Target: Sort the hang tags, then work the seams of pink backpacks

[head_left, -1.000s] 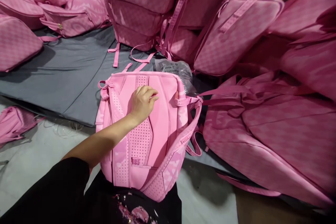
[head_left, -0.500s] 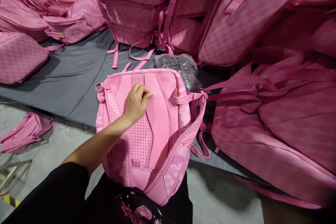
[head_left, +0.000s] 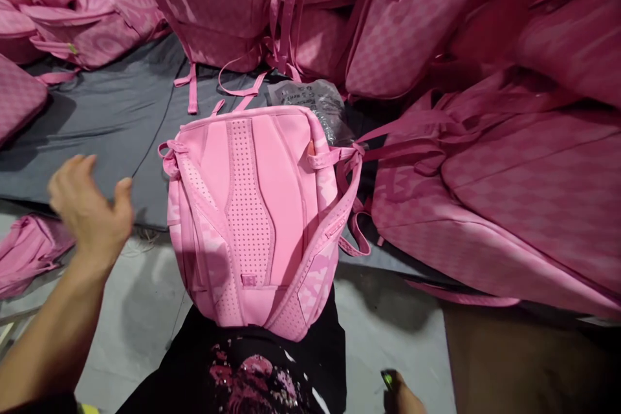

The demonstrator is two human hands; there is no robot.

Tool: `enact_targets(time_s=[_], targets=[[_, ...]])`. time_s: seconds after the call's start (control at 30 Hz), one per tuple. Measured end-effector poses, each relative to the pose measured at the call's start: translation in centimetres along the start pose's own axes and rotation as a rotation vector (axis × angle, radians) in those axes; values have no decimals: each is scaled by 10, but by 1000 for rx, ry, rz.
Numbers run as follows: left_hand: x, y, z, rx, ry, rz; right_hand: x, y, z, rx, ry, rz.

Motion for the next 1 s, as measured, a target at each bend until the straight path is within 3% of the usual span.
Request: enact_targets(time_s=[0.07, 0.17, 0.2, 0.27, 0.33, 0.4, 0.43, 0.5, 0.57, 0.67, 0.77, 0.9, 1.0], targets=[[-49, 30, 0, 177, 260, 203, 21, -29, 3, -96, -38, 60], [-147, 95, 4, 471, 629, 409, 73, -91, 29, -341, -131, 114], [-177, 115, 6, 555, 739, 427, 98, -113, 46, -463, -225, 77], [-224, 148, 6, 670, 891, 405, 161, -147, 91, -674, -582, -45], [-252, 169, 3, 724, 968, 351, 226, -163, 133, -764, -912, -61], [-261, 178, -2, 744, 1007, 312, 283, -164, 158, -784, -1112, 77], [-261, 177, -4, 747, 1023, 302, 304, -162, 161, -772, -1126, 177], [-254, 167, -5, 738, 1050, 299, 323, -158, 152, -725, -1002, 320], [-247, 146, -2, 697, 1040, 342, 314, -157, 135, -692, -815, 333], [-245, 108, 7, 623, 962, 482, 275, -163, 112, -700, -554, 227], [-254, 90, 16, 627, 930, 533, 255, -174, 97, -667, -461, 148], [-253, 111, 18, 755, 980, 391, 272, -179, 86, -507, -503, 154], [-236, 133, 12, 824, 951, 347, 284, -179, 85, -533, -464, 226]])
Point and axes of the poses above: each hand's wrist, its own z-axis away from the middle knuckle, its own y-axis out of the palm, x = y × z, the point moved 6 cm from there along -z, towards the middle knuckle, and after that the axes turned 14 degrees about z, right-handed, at the moved point
